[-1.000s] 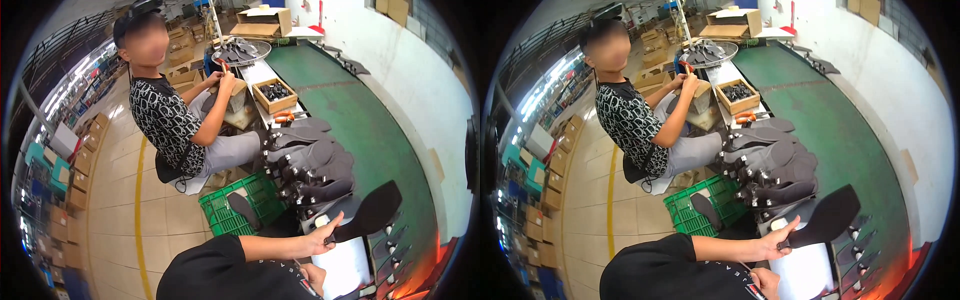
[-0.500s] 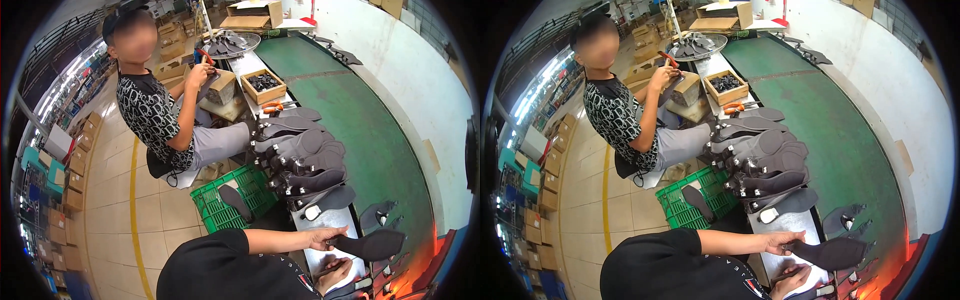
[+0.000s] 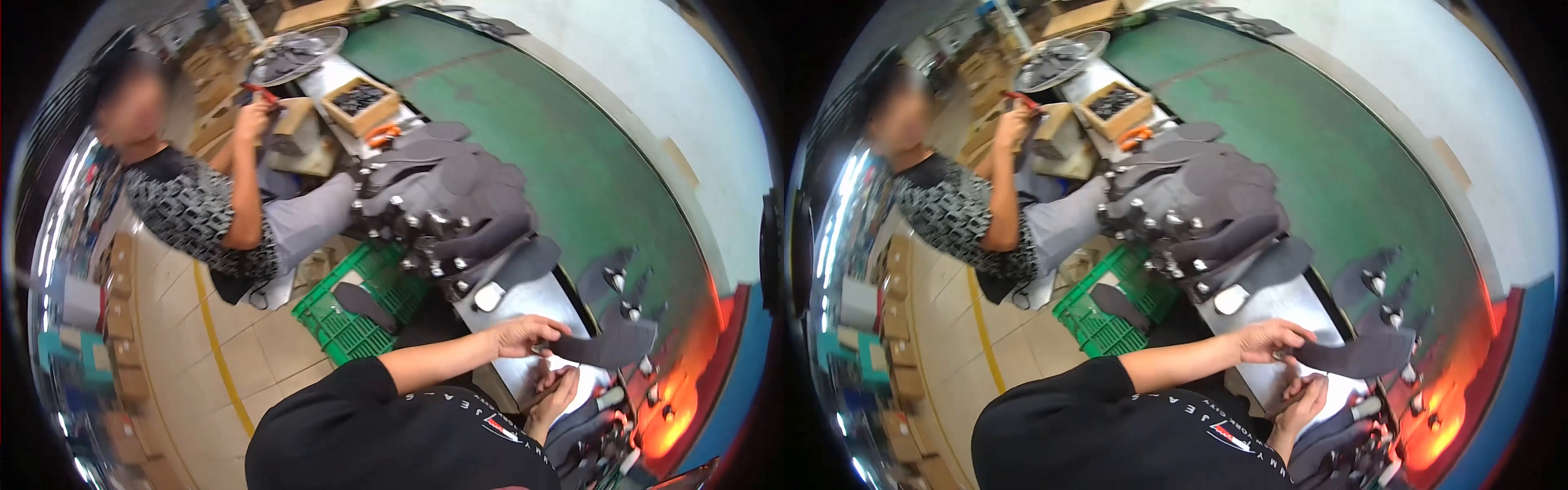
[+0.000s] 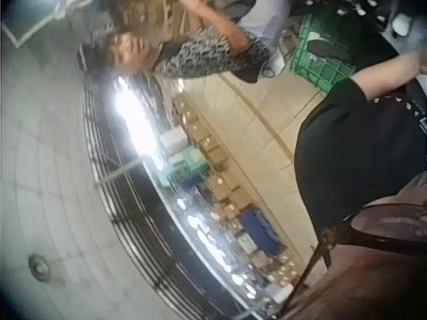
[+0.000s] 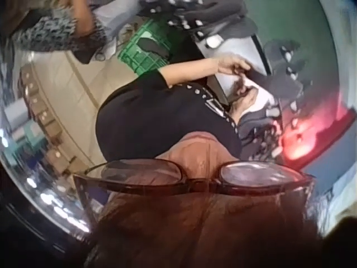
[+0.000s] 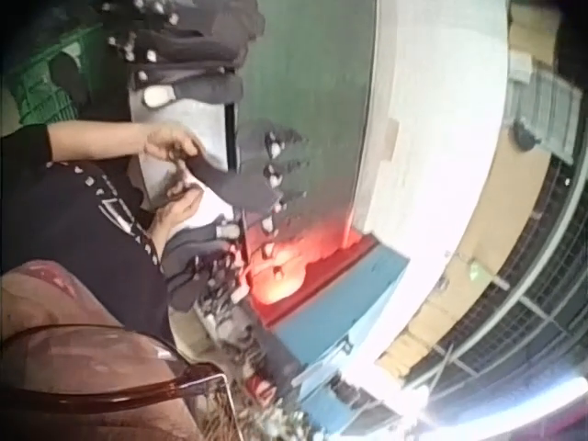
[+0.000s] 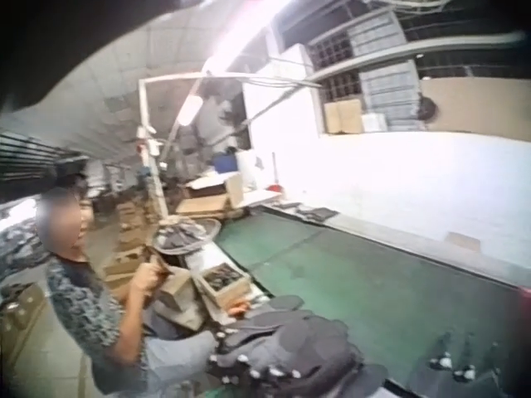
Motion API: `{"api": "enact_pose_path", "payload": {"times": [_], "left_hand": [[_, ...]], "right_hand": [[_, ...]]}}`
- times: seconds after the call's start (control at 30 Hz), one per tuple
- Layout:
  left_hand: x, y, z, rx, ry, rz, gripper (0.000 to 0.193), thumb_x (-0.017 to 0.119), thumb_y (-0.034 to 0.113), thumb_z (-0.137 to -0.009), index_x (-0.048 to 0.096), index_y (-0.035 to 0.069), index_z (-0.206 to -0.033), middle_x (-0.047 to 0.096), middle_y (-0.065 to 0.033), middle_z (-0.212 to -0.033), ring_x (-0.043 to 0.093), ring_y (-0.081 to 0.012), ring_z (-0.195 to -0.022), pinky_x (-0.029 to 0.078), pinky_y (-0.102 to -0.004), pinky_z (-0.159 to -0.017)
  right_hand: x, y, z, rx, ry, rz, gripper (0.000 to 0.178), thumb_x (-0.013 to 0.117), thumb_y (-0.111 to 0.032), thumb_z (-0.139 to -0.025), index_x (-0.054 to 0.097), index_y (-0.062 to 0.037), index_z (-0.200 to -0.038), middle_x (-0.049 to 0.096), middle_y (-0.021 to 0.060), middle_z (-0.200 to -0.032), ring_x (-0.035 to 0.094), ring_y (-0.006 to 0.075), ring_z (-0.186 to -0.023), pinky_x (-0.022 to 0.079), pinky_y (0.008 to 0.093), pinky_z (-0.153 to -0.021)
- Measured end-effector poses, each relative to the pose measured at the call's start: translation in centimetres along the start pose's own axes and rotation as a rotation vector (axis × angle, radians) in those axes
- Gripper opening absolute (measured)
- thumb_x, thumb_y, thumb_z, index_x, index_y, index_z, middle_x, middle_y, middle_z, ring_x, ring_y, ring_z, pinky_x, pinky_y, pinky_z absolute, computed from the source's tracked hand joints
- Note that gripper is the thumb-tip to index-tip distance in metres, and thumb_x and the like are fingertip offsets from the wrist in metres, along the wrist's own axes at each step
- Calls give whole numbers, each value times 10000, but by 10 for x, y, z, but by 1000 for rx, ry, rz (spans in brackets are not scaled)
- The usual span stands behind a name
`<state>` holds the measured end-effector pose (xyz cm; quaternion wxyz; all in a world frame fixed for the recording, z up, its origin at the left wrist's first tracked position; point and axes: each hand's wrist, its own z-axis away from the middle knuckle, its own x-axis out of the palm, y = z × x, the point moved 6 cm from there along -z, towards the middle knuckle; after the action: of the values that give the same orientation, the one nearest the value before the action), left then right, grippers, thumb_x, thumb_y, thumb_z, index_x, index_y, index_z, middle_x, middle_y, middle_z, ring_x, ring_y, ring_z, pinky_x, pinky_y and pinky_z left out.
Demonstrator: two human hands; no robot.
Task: Manually assembling and trimming shoe soles and heels in a factory setting.
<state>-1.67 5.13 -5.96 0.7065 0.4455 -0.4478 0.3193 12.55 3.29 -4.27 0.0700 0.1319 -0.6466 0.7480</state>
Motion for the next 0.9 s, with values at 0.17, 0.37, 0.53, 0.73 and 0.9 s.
{"api": "enact_pose_path", "payload": {"times": [0.17,0.37,0.53,0.73,0.9], "left_hand": [[-5,0,2,57,-47,28,247,633,32,-793,651,21,-1040,660,-86,-1006,644,-169,-880,571,-317,-713],[58,173,129,965,323,-487,102,619,68,-724,600,66,-825,640,-52,-877,639,-208,-729,532,-335,-608],[140,335,250,1172,-534,-35,312,560,229,-915,562,157,-1219,521,-134,-1294,472,-235,-1236,542,-350,-880],[5,351,214,1022,746,-920,327,599,237,-871,600,123,-1178,667,-71,-950,639,-249,-951,532,-252,-612],[-74,329,201,901,1299,-1699,408,513,418,-870,710,65,-823,665,-170,-797,648,-318,-753,476,-424,-703]], "right_hand": [[-10,1,1,19,-58,-78,274,406,-260,-992,442,-60,-809,414,26,-564,374,93,-467,313,214,-425],[-8,3,-5,-15,-46,-16,270,395,-241,-997,447,-52,-811,417,20,-565,381,88,-472,317,211,-444],[1,-7,-5,-19,-71,12,263,392,-236,-998,453,-55,-817,422,15,-560,382,82,-474,314,208,-443],[-5,-3,-4,-61,-45,25,265,392,-233,-998,458,-51,-816,433,12,-566,388,77,-478,314,201,-446],[-2,4,-1,-18,-121,77,260,411,-229,-992,472,-44,-819,458,14,-590,396,72,-491,320,194,-452]]}}
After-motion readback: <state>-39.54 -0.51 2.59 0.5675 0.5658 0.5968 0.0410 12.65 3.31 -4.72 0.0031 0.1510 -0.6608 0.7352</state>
